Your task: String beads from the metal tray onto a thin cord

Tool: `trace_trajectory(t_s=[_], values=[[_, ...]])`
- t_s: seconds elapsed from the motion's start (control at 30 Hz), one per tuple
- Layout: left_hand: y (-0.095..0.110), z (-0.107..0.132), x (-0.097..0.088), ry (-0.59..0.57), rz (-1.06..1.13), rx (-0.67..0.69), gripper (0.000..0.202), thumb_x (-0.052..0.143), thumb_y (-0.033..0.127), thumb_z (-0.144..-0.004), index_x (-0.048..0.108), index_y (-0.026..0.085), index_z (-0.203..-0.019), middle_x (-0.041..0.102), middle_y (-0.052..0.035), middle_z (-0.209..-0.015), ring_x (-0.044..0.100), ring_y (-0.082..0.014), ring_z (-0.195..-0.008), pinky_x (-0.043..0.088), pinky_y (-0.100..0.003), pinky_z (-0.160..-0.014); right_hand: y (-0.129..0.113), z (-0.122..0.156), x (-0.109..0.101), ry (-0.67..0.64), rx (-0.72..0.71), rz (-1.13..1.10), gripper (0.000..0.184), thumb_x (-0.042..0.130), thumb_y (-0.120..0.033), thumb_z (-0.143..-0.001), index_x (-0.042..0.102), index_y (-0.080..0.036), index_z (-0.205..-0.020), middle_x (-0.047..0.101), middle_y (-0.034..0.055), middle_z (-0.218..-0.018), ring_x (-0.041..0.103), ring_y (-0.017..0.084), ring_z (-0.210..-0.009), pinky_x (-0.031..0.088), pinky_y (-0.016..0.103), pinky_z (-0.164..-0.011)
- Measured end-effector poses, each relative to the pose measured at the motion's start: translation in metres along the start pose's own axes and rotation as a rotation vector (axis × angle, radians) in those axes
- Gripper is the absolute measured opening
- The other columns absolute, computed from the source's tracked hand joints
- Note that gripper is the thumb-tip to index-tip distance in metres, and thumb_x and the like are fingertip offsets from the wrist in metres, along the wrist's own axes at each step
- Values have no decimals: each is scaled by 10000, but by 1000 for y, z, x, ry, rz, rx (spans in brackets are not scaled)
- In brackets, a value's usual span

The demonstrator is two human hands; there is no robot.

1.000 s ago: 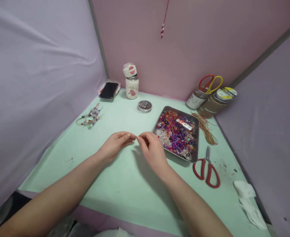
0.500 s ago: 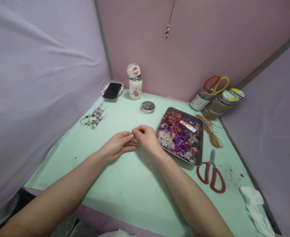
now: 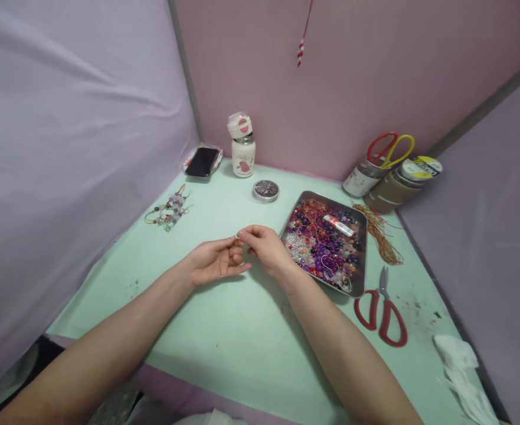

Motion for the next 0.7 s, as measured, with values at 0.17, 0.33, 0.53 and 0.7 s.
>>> trace_trajectory(t_s=[0.17,0.33,0.53,0.7], values=[[2,-2,-2,22,-14,58,149,490,114,-891,577,101,-770,445,29,-581,459,-27,-480,440,-129,-513,1,-1,0,0,-10,-2,296,769,-417,-639,637,-158,-695,596,-11,-660,451,71,-561,318,214,-511],[3,-2,-3,27,-154,130,88,619,168,-821,581,110,-767,449,37,-602,427,-19,-482,407,-126,-493,-3,0,2,38,-6,0,318,781,-428,-607,638,-159,-701,578,-17,-644,439,74,-554,334,221,-510],[7,1,-2,108,-281,271,172,713,238,-723,585,133,-769,466,46,-581,442,-39,-511,419,-154,-525,-28,30,-10,178,-52,277,365,661,-470,-732,631,-187,-961,635,23,-772,533,112,-544,400,260,-500],[8,4,0,147,-301,265,172,702,253,-737,587,131,-778,493,31,-614,463,-46,-526,449,-172,-539,-55,105,-59,383,-175,596,297,602,-472,-787,643,-206,-913,615,20,-650,539,147,-541,420,286,-533]])
Point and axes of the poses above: each hand's wrist, its own z-axis away from the middle knuckle, its own x-axis out of the palm, y = z × x, the point moved 4 cm from there along -z, towards the middle knuckle
